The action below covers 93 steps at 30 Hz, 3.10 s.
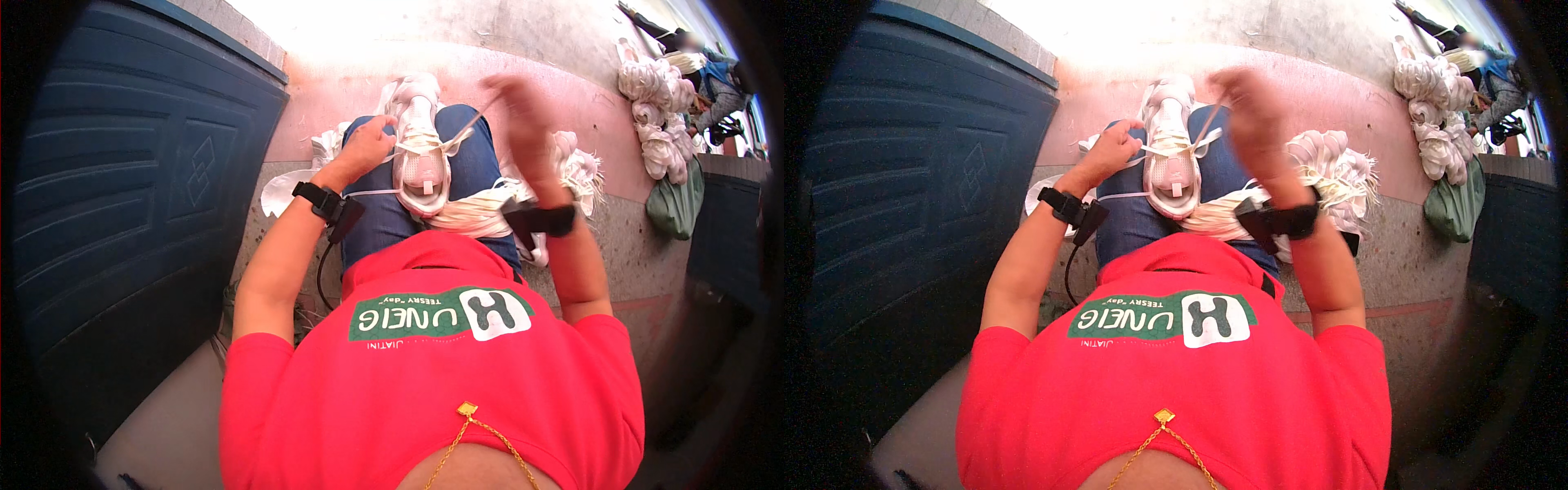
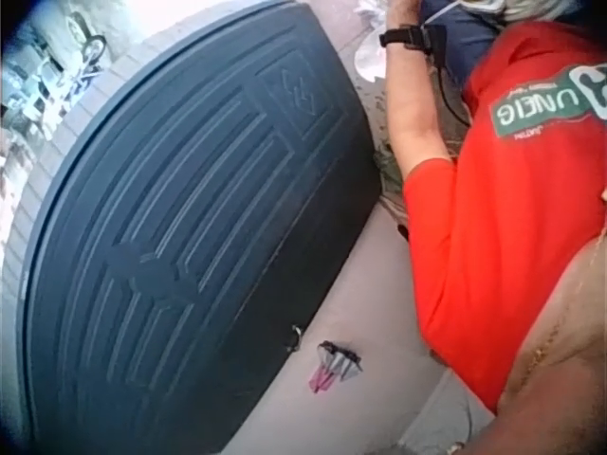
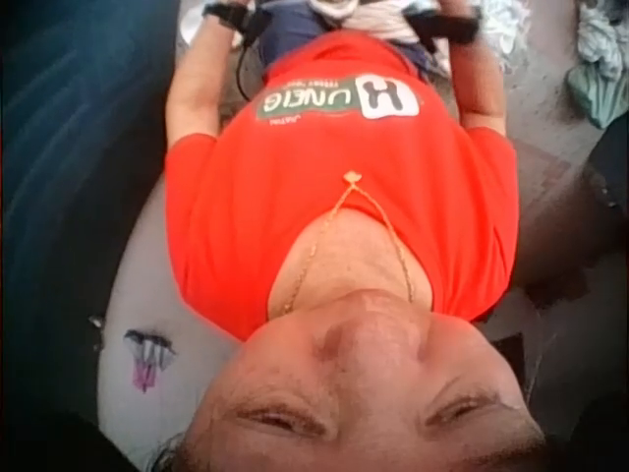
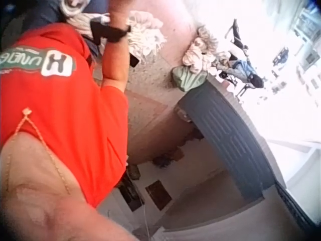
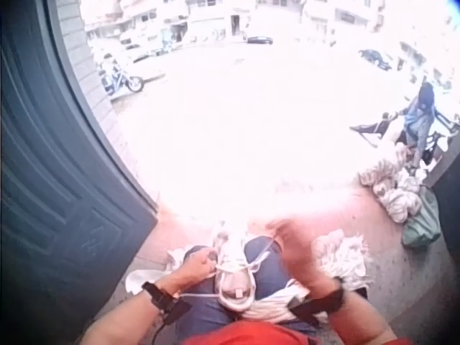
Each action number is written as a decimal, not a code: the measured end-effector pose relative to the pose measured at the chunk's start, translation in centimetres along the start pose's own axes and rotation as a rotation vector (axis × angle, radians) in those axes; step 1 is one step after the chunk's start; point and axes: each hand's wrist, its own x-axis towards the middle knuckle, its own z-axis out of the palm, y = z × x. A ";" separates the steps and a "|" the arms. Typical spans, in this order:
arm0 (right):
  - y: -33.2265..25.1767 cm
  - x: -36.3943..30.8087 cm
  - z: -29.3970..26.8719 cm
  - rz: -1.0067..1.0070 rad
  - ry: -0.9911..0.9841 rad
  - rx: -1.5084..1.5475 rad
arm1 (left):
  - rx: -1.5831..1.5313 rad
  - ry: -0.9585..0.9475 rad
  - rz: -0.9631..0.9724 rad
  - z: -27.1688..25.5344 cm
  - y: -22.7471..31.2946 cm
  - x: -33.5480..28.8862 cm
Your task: The recorder is lacing a pair of white shoes while sitting on the floor.
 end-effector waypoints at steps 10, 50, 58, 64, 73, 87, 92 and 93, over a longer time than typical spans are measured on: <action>0.3 0.3 0.9 0.462 -0.327 0.096 | -0.365 0.010 -0.144 -0.3 0.3 -0.9; -6.8 -2.1 -11.3 0.355 -0.784 1.051 | 0.751 -0.520 0.378 5.0 6.1 6.8; -9.9 -0.5 -9.1 0.503 -0.575 0.998 | 0.936 -0.735 0.461 6.1 7.4 8.7; -13.9 4.7 -7.6 0.816 -0.332 1.252 | 0.580 -0.470 0.188 5.4 6.4 8.1; -11.9 6.4 -8.1 0.499 -0.223 1.019 | -0.282 -0.616 -0.216 -3.9 6.3 0.9; 5.9 5.9 -10.7 0.710 0.104 1.251 | -1.189 0.197 0.152 -14.4 7.6 -2.5; 7.5 -3.1 -4.3 0.611 -0.274 0.042 | -0.421 0.407 -0.163 -11.1 -0.7 -2.5; 8.4 -5.3 -3.2 0.554 -0.433 0.125 | -0.372 0.336 -0.193 -9.2 -0.9 -2.4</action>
